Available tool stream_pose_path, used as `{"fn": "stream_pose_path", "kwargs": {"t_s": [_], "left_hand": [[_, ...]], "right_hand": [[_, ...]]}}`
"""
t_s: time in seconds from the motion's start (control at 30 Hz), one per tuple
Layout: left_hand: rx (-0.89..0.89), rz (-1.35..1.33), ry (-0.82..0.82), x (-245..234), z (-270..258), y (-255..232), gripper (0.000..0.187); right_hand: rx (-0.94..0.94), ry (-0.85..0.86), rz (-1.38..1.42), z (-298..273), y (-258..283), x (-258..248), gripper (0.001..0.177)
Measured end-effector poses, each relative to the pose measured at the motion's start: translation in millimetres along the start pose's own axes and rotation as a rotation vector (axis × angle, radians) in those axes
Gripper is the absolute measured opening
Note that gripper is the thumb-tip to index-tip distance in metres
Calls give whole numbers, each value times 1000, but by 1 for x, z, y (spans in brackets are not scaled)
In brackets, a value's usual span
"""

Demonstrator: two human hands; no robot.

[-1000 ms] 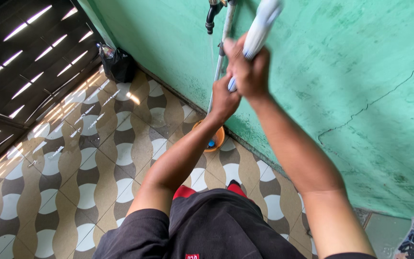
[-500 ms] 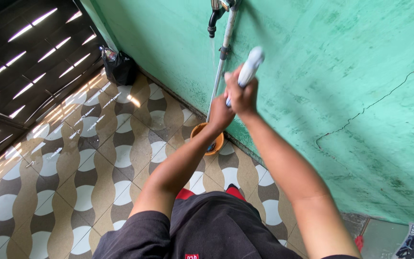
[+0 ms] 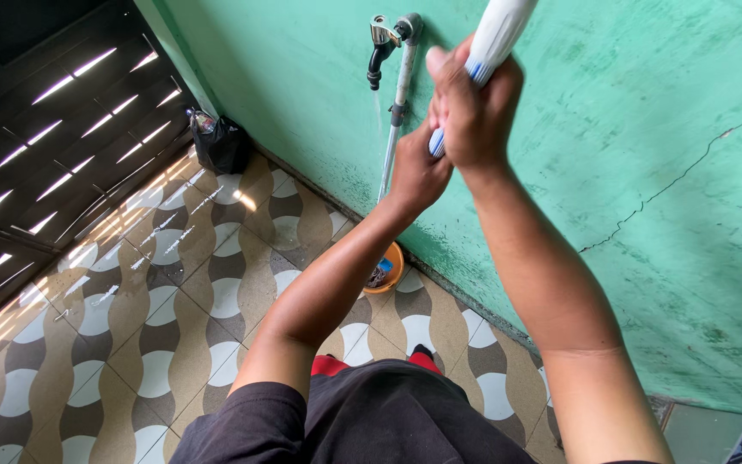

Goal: The person mops a tiled floor using a string mop and an orange bucket. They repeatedly dip the mop into the bucket, wring it out by hand, and scrub the floor in a tiled room. The person also refills the bucket with water from a wall-mounted tap.

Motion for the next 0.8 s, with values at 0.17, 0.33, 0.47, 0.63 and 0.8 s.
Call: {"fn": "stream_pose_path", "kwargs": {"t_s": [0.17,0.33,0.47,0.63,0.8], "left_hand": [[-180,245,156,-18,-67,99,30],[-473,290,241,-32,-126,161,37],[-447,219,175,-17,-76,108,36],[-220,88,27,-3,11,-19,32],[-218,110,59,-11,3,-20,30]], "right_hand": [[99,-79,-185,-58,-90,-31,18],[254,-152,-241,-113,-154,-49,16],[90,-121,-256,-68,-107,-33,16],[-42,-26,-90,5,6,7,20],[-47,-23,-71,-8,6,8,16]]}}
Point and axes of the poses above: each hand's wrist, its own z-axis towards the middle knuckle, its own x-axis out of the palm, y = z × x, the point moved 3 cm from there along z, towards the middle knuckle, and after that the axes turned 10 degrees about -y, right-handed, at the moved point
